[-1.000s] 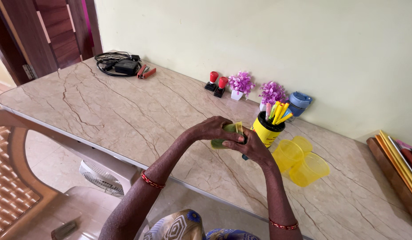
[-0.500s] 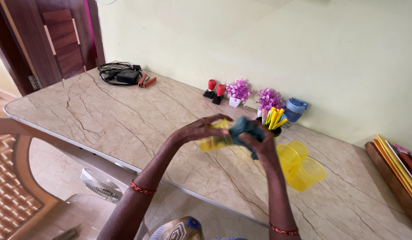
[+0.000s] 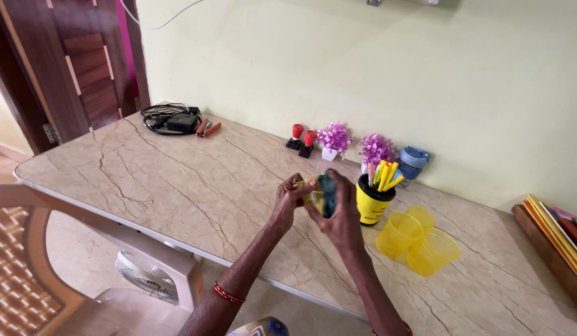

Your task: The person wipes several pens with a cloth before placing them into a yellow holder and then proceeds to wipe a series of yellow and green plastic cups and lids.

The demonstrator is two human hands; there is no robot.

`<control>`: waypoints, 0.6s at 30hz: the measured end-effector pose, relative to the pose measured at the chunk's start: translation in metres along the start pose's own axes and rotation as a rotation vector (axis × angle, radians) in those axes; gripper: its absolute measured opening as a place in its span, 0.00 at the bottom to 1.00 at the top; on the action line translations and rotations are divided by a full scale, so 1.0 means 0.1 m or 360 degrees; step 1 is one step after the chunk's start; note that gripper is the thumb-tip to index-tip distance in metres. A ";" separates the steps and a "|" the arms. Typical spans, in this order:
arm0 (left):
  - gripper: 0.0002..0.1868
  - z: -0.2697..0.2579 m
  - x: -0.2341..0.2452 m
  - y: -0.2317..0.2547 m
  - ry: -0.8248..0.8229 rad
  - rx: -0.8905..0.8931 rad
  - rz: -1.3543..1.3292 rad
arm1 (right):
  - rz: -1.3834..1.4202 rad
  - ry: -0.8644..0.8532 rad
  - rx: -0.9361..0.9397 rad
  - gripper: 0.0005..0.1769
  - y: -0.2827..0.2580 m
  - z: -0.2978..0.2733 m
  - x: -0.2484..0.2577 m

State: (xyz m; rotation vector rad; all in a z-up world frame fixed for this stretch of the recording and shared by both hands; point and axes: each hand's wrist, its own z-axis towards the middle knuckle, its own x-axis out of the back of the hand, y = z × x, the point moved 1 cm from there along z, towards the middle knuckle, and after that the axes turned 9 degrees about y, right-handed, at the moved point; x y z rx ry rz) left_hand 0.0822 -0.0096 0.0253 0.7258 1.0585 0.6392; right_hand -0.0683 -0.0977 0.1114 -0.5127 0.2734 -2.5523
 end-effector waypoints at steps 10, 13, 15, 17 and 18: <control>0.15 -0.46 -0.50 0.72 0.0024 -0.0592 0.0625 | 0.1051 -0.0034 -0.1160 0.38 0.62 -0.10 -0.09; 0.17 -0.42 -0.60 0.90 0.0121 -0.1110 0.1641 | 0.0772 0.0008 -0.0771 0.44 0.44 0.00 0.06; 0.22 -0.32 -0.61 0.88 -0.0169 -0.0295 0.1677 | 0.0156 0.0114 -0.0186 0.49 0.25 -0.01 0.12; 0.22 -0.26 -0.54 0.78 -0.0302 -0.0143 0.1081 | 0.0030 0.0136 0.0018 0.51 0.18 0.00 0.14; 0.22 -0.19 -0.48 0.72 -0.0369 -0.0072 0.0782 | 0.0212 0.0110 -0.0070 0.51 0.19 0.01 0.13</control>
